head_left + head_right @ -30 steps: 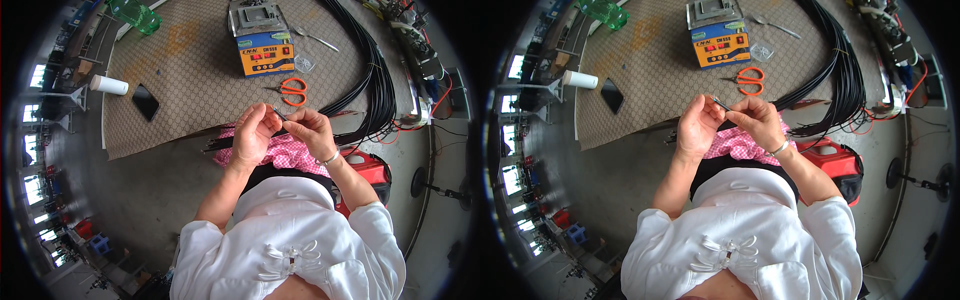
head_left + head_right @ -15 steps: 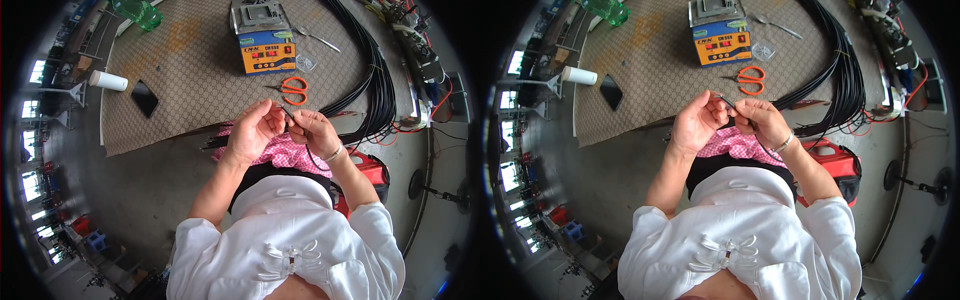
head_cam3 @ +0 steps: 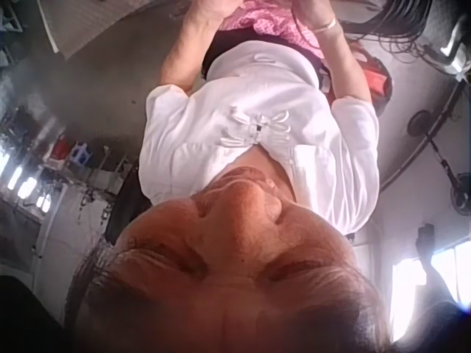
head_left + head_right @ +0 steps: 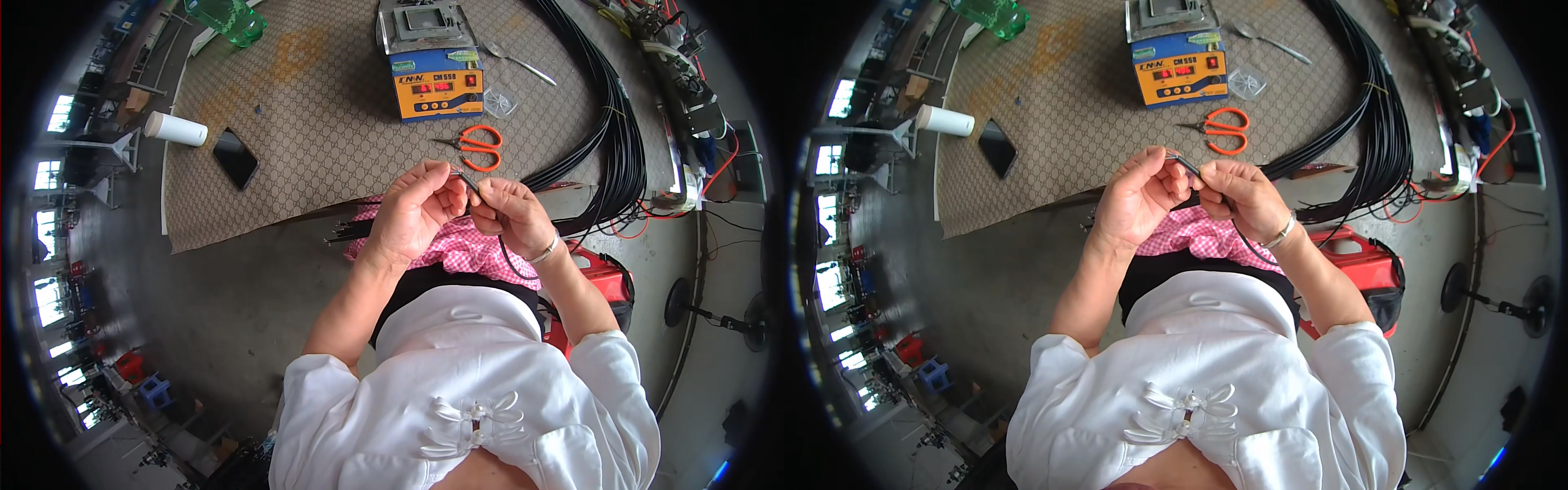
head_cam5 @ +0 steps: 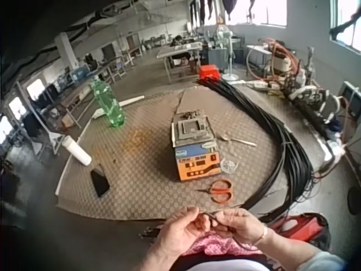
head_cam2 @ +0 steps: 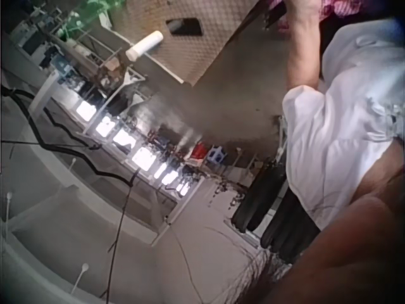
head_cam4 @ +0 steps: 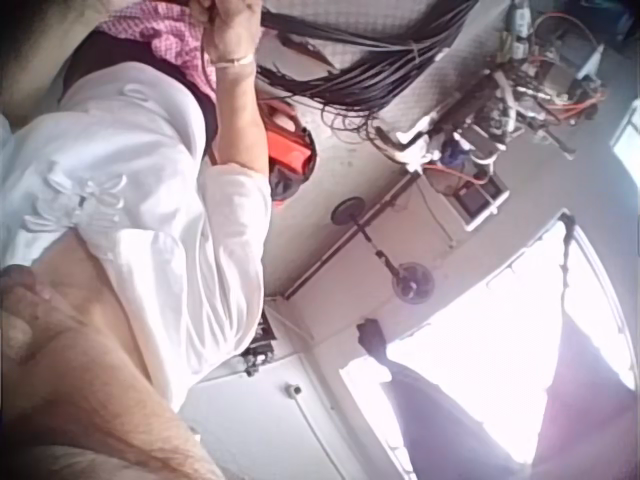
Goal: Manually assemble, trim, and test black electronic cables using a specialized testing machine and scissors.
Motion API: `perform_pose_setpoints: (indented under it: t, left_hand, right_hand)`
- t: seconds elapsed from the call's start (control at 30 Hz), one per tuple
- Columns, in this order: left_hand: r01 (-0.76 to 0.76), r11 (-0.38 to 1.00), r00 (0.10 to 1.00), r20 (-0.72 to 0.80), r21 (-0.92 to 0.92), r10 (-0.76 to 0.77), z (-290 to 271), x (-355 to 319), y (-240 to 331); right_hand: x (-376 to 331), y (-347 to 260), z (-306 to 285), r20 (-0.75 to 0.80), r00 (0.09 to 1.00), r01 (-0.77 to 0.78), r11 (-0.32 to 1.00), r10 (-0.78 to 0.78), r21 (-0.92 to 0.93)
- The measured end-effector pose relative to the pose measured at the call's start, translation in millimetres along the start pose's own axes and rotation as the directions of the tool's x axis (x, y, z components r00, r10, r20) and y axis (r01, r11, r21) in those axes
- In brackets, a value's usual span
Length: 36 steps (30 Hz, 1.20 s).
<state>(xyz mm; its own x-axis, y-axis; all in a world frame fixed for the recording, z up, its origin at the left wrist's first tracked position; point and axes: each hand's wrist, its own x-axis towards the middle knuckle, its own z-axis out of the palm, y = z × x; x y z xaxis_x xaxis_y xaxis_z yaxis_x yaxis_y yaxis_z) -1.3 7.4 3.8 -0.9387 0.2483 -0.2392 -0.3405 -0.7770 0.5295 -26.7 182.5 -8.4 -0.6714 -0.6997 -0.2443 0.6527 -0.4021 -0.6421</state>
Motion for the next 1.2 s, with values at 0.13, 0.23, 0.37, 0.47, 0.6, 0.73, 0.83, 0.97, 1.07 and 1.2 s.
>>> perform_pose_setpoints:
  t: [0.13,0.23,0.37,0.47,0.6,0.73,0.83,0.97,1.07,1.2]
  left_hand:
    - [-0.014,1.000,0.999,0.031,-0.014,0.014,-2.8,0.4,-2.6]
    - [-0.010,1.000,0.999,0.046,-0.026,0.011,-3.8,0.2,-2.9]
    - [-0.006,0.999,0.997,0.081,-0.041,0.009,-5.5,-0.2,-3.4]
    - [-0.007,0.998,0.996,0.088,-0.055,0.012,-8.4,-0.3,-5.5]
    - [-0.013,0.997,0.994,0.104,-0.078,0.021,-8.4,-1.1,-6.5]
    - [-0.017,0.999,0.996,0.082,-0.039,0.020,-8.6,-2.1,-5.0]
    - [-0.024,1.000,0.998,0.064,-0.014,0.025,-5.1,-3.6,-1.4]
    - [-0.026,1.000,0.999,0.043,0.011,0.026,-5.8,-3.1,-0.2]
    - [-0.013,1.000,1.000,0.027,0.007,0.013,-4.6,-4.2,1.3]
    - [-0.006,1.000,1.000,-0.007,0.011,0.006,-4.3,-4.7,1.5]
  right_hand:
    - [0.7,2.3,-1.2,0.013,1.000,0.013,1.000,-0.013,0.008]
    - [1.0,3.2,-1.7,0.024,1.000,0.011,1.000,-0.011,0.013]
    - [0.8,2.8,-0.4,0.031,1.000,0.002,1.000,-0.003,0.022]
    - [0.8,3.1,0.6,0.031,1.000,0.003,1.000,-0.004,0.024]
    - [1.0,3.1,1.7,0.033,0.999,0.002,1.000,-0.002,0.023]
    - [0.8,4.3,1.9,0.017,1.000,0.006,1.000,-0.007,0.024]
    - [1.1,4.2,2.1,0.005,1.000,0.016,1.000,-0.016,0.004]
    - [1.0,4.3,2.9,-0.003,0.999,0.035,0.999,-0.035,-0.033]
    - [0.4,4.6,3.0,-0.011,0.999,0.044,0.997,-0.045,-0.057]
    - [0.2,5.0,2.4,-0.024,0.998,0.053,0.996,-0.055,-0.066]
